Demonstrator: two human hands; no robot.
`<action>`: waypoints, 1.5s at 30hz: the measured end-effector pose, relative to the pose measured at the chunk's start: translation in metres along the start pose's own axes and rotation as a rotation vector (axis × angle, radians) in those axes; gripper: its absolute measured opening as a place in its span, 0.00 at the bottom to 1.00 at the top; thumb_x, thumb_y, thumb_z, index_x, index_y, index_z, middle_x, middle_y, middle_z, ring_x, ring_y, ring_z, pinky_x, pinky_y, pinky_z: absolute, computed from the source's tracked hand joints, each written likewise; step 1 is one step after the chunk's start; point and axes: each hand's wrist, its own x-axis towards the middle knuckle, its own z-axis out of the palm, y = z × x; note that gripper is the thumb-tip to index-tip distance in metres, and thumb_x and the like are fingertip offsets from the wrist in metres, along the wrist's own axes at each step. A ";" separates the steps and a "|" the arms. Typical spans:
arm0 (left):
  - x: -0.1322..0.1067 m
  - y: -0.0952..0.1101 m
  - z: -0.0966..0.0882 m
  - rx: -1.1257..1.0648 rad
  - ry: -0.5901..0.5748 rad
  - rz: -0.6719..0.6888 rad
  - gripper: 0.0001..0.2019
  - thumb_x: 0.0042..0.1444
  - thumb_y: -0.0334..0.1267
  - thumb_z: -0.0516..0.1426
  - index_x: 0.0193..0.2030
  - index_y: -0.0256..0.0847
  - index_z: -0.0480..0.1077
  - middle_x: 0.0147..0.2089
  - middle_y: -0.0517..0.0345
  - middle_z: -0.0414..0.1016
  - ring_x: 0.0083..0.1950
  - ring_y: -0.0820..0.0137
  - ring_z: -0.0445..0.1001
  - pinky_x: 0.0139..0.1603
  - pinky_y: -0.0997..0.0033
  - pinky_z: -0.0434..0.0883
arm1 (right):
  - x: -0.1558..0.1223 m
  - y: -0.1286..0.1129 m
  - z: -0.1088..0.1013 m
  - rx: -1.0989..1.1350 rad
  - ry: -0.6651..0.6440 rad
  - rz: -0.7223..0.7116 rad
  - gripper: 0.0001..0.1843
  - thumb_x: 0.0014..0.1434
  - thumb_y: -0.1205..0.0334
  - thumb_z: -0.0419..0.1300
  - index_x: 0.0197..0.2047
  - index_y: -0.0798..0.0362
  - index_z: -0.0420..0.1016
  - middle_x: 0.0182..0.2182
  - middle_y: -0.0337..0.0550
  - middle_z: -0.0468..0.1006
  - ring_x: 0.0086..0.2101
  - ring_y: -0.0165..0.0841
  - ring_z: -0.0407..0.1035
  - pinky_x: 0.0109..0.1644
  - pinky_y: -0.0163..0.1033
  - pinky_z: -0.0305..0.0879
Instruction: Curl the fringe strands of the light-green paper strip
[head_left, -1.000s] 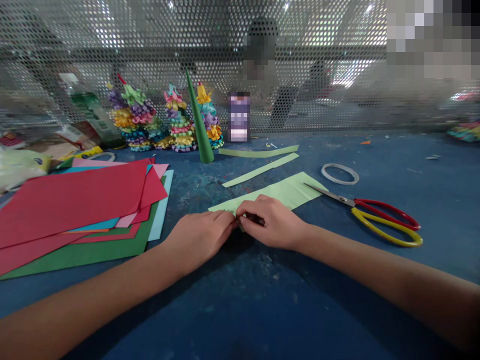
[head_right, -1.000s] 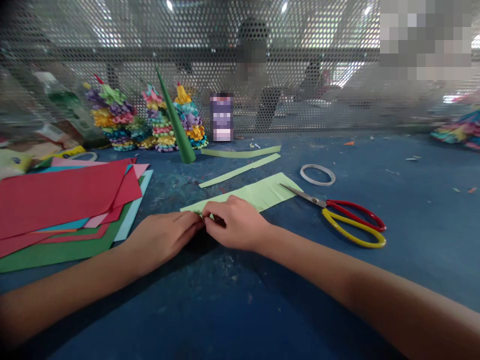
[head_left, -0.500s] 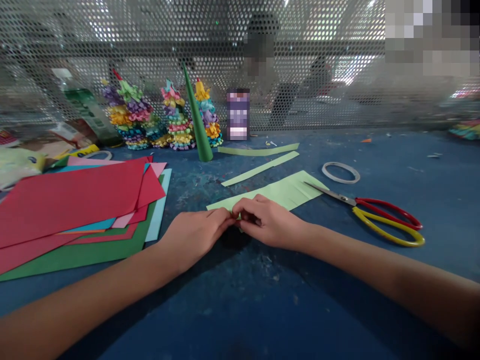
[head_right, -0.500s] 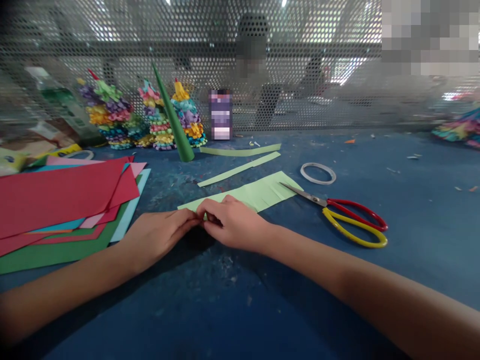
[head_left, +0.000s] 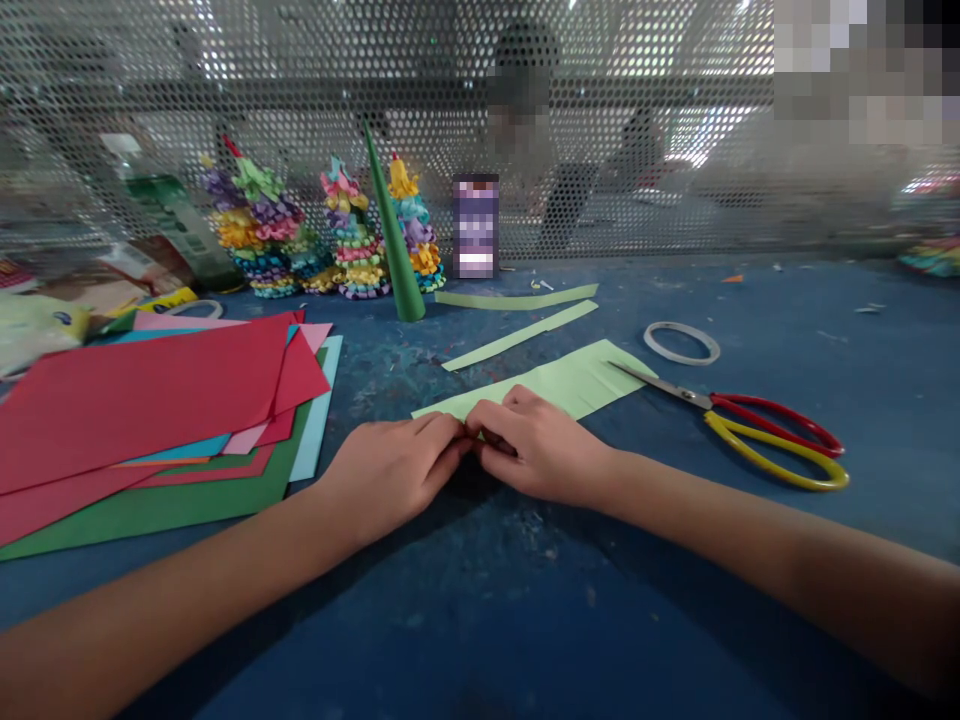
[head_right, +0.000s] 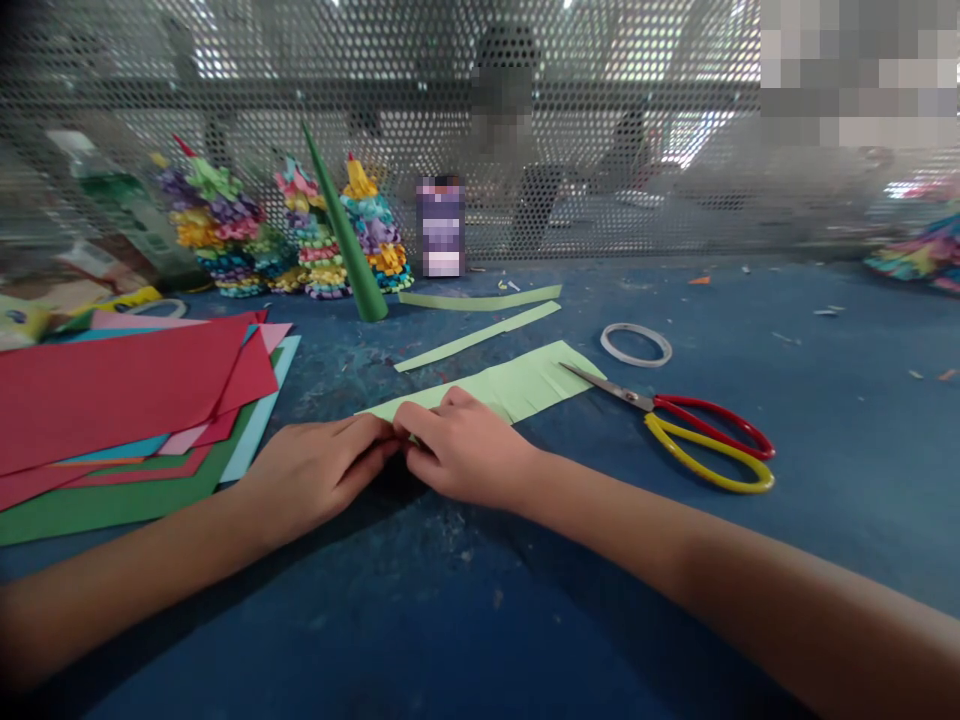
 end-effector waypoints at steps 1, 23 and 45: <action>0.000 0.000 -0.001 -0.009 0.004 0.016 0.10 0.65 0.41 0.44 0.42 0.42 0.64 0.39 0.60 0.74 0.36 0.67 0.74 0.27 0.72 0.63 | 0.000 0.000 0.000 0.012 0.012 0.009 0.04 0.55 0.70 0.51 0.34 0.52 0.63 0.21 0.35 0.64 0.27 0.30 0.57 0.41 0.39 0.54; -0.001 -0.001 0.002 0.134 0.149 0.232 0.11 0.65 0.37 0.44 0.41 0.40 0.66 0.37 0.58 0.70 0.39 0.67 0.71 0.32 0.70 0.66 | 0.008 0.014 -0.004 0.660 -0.166 0.213 0.04 0.50 0.72 0.55 0.27 0.55 0.68 0.18 0.31 0.64 0.21 0.23 0.57 0.24 0.30 0.50; -0.004 -0.002 0.001 0.197 0.143 0.386 0.07 0.63 0.31 0.46 0.43 0.40 0.64 0.36 0.57 0.70 0.35 0.67 0.67 0.31 0.70 0.64 | 0.010 0.012 -0.010 0.645 -0.240 0.153 0.05 0.50 0.73 0.55 0.29 0.55 0.68 0.22 0.33 0.67 0.24 0.24 0.58 0.27 0.31 0.51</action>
